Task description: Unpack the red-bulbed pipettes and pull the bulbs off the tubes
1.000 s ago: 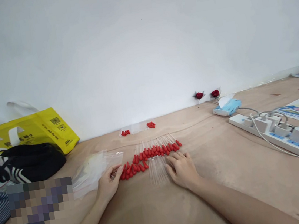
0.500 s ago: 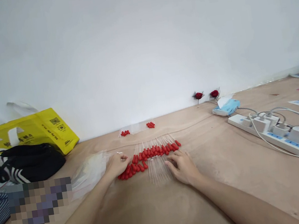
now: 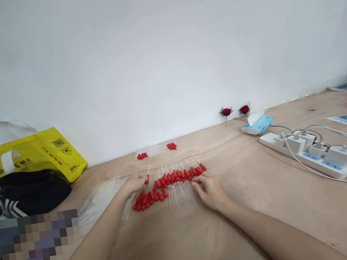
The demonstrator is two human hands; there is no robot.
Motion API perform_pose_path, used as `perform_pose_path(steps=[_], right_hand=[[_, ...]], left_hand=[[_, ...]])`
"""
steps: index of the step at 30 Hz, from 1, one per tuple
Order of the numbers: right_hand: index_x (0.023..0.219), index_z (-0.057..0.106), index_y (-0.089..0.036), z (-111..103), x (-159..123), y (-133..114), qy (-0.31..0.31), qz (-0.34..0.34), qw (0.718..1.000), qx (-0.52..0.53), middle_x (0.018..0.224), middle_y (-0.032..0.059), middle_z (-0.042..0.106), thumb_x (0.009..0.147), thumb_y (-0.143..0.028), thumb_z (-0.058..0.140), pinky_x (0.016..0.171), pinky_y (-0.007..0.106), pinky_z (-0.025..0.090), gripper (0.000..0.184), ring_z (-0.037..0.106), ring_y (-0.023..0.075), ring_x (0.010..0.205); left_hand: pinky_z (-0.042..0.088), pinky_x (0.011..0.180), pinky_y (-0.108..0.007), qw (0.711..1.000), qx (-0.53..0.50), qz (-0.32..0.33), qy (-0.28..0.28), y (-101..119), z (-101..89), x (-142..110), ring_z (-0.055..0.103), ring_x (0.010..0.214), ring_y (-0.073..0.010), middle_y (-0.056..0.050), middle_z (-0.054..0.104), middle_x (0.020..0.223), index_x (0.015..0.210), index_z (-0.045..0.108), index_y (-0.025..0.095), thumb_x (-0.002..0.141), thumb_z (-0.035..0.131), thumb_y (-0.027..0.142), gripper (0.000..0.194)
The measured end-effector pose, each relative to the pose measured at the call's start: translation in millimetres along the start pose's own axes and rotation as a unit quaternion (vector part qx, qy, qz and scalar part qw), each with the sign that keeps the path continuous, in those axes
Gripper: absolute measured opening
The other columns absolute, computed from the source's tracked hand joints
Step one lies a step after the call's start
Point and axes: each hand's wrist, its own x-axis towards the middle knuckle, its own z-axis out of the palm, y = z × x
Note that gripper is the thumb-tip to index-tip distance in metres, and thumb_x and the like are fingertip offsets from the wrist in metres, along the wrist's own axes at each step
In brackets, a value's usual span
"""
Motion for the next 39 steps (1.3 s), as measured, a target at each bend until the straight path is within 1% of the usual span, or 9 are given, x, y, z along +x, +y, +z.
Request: perform_pose_path(steps=[3, 6, 10, 14, 20, 24, 28, 32, 39], right_hand=[[0.084, 0.063, -0.019, 0, 0, -1, 0.014, -0.003, 1.000, 0.020, 0.075, 0.0048, 0.062, 0.081, -0.028, 0.044, 0.066, 0.030, 0.043, 0.021, 0.056, 0.0173, 0.072], [0.097, 0.059, -0.018, -2, -1, -6, 0.054, -0.011, 0.998, 0.035, 0.089, 0.0083, 0.060, 0.081, -0.030, 0.046, 0.074, 0.034, 0.044, 0.024, 0.055, 0.0194, 0.085], [0.121, 0.044, -0.018, -8, -4, -18, 0.083, -0.067, 0.994, 0.003, 0.110, 0.0133, 0.050, 0.077, -0.038, 0.053, 0.085, 0.039, 0.040, 0.050, 0.047, 0.0235, 0.103], [0.116, 0.050, -0.024, -10, -9, -32, 0.009, -0.188, 0.980, -0.064, 0.111, 0.0099, 0.052, 0.076, -0.039, 0.056, 0.088, 0.043, 0.035, 0.043, 0.046, 0.0235, 0.104], [0.096, 0.061, -0.026, 2, -11, -39, -0.034, -0.244, 0.966, -0.082, 0.087, 0.0023, 0.063, 0.079, -0.032, 0.054, 0.091, 0.044, 0.026, 0.019, 0.050, 0.0184, 0.091], [0.090, 0.063, -0.026, 7, -11, -39, -0.022, -0.251, 0.966, -0.061, 0.063, -0.0017, 0.060, 0.081, -0.030, 0.053, 0.091, 0.043, 0.024, 0.014, 0.051, 0.0155, 0.078], [0.087, 0.063, -0.024, 5, -11, -44, -0.006, -0.269, 0.962, -0.050, 0.060, -0.0020, 0.061, 0.082, -0.027, 0.051, 0.091, 0.042, 0.024, 0.014, 0.049, 0.0140, 0.071], [0.085, 0.063, -0.023, 2, -12, -48, -0.002, -0.290, 0.956, -0.038, 0.059, -0.0027, 0.061, 0.082, -0.024, 0.049, 0.089, 0.041, 0.024, 0.013, 0.048, 0.0126, 0.066], [0.080, 0.061, -0.023, 2, -15, -43, -0.018, -0.303, 0.952, -0.043, 0.050, -0.0043, 0.055, 0.082, -0.025, 0.048, 0.087, 0.039, 0.023, 0.013, 0.045, 0.0118, 0.063]], left_hand=[[0.040, 0.057, -0.026, 0.999, 0.030, 0.012, 0.006, 2, -16.8, -13, 0.055, 0.064, -0.0159, 0.000, 0.056, 0.063, 0.067, 0.054, 0.014, 0.077, 0.047, 0.022, 0.015], [0.040, 0.061, -0.025, 0.997, 0.027, 0.071, 0.033, 2, -18.3, -42, 0.054, 0.066, -0.0142, 0.001, 0.055, 0.067, 0.076, 0.049, 0.017, 0.081, 0.039, 0.024, 0.013], [0.042, 0.059, -0.026, 0.965, -0.011, 0.260, 0.026, -5, 7.6, -84, 0.054, 0.061, -0.0134, 0.000, 0.055, 0.067, 0.076, 0.047, 0.019, 0.083, 0.036, 0.026, 0.016], [0.045, 0.061, -0.023, 0.927, -0.018, 0.370, 0.058, -10, 35.4, -104, 0.054, 0.065, -0.0117, -0.002, 0.055, 0.072, 0.077, 0.048, 0.018, 0.083, 0.039, 0.020, 0.011], [0.047, 0.063, -0.023, 0.905, -0.046, 0.409, 0.108, -9, 47.8, -110, 0.056, 0.068, -0.0119, -0.002, 0.056, 0.072, 0.076, 0.046, 0.018, 0.084, 0.040, 0.019, 0.010], [0.049, 0.066, -0.024, 0.903, -0.043, 0.410, 0.122, -8, 46.2, -114, 0.057, 0.073, -0.0132, -0.004, 0.058, 0.078, 0.087, 0.049, 0.017, 0.084, 0.042, 0.020, 0.008], [0.048, 0.079, -0.031, 0.889, -0.021, 0.443, 0.111, -6, 44.4, -114, 0.055, 0.090, -0.0179, -0.008, 0.060, 0.094, 0.101, 0.052, 0.016, 0.082, 0.048, 0.024, 0.021], [0.048, 0.075, -0.030, 0.878, -0.036, 0.462, 0.118, -5, 45.8, -112, 0.055, 0.083, -0.0163, -0.005, 0.062, 0.083, 0.086, 0.057, 0.017, 0.084, 0.045, 0.023, 0.013], [0.044, 0.062, -0.029, 0.886, -0.028, 0.453, 0.093, -8, 44.8, -115, 0.051, 0.067, -0.0149, -0.004, 0.056, 0.066, 0.067, 0.051, 0.016, 0.087, 0.038, 0.027, 0.027]])
